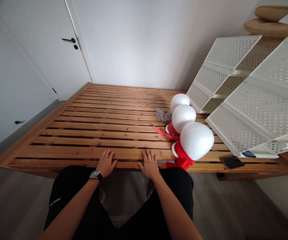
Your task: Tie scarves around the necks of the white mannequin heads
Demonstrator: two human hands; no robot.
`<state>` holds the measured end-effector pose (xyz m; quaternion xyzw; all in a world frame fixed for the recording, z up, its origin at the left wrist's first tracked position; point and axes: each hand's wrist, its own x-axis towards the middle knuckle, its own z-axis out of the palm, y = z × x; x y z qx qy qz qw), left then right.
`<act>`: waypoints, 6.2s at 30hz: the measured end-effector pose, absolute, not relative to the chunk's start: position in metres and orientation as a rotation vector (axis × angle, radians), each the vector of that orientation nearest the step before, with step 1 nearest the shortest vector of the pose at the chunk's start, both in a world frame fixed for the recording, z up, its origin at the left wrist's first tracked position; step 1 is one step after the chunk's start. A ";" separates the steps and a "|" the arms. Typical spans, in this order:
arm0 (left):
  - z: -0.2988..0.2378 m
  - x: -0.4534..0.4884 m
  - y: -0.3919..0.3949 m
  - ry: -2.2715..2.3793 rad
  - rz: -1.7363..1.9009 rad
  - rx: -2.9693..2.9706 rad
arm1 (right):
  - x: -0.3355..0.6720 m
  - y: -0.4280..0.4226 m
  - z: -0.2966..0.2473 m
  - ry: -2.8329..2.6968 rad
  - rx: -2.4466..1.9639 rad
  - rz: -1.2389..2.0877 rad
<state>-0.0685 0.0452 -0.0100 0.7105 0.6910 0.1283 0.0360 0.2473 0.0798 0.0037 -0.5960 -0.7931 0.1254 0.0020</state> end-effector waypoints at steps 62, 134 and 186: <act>-0.014 -0.068 0.044 2.142 0.393 2.201 | 0.245 0.079 0.007 -2.489 -1.888 0.410; -0.015 -0.068 0.045 2.144 0.363 2.194 | 0.247 0.080 0.002 -2.487 -1.878 0.414; -0.010 -0.067 0.045 2.141 0.339 2.161 | 0.247 0.081 0.001 -2.482 -1.868 0.409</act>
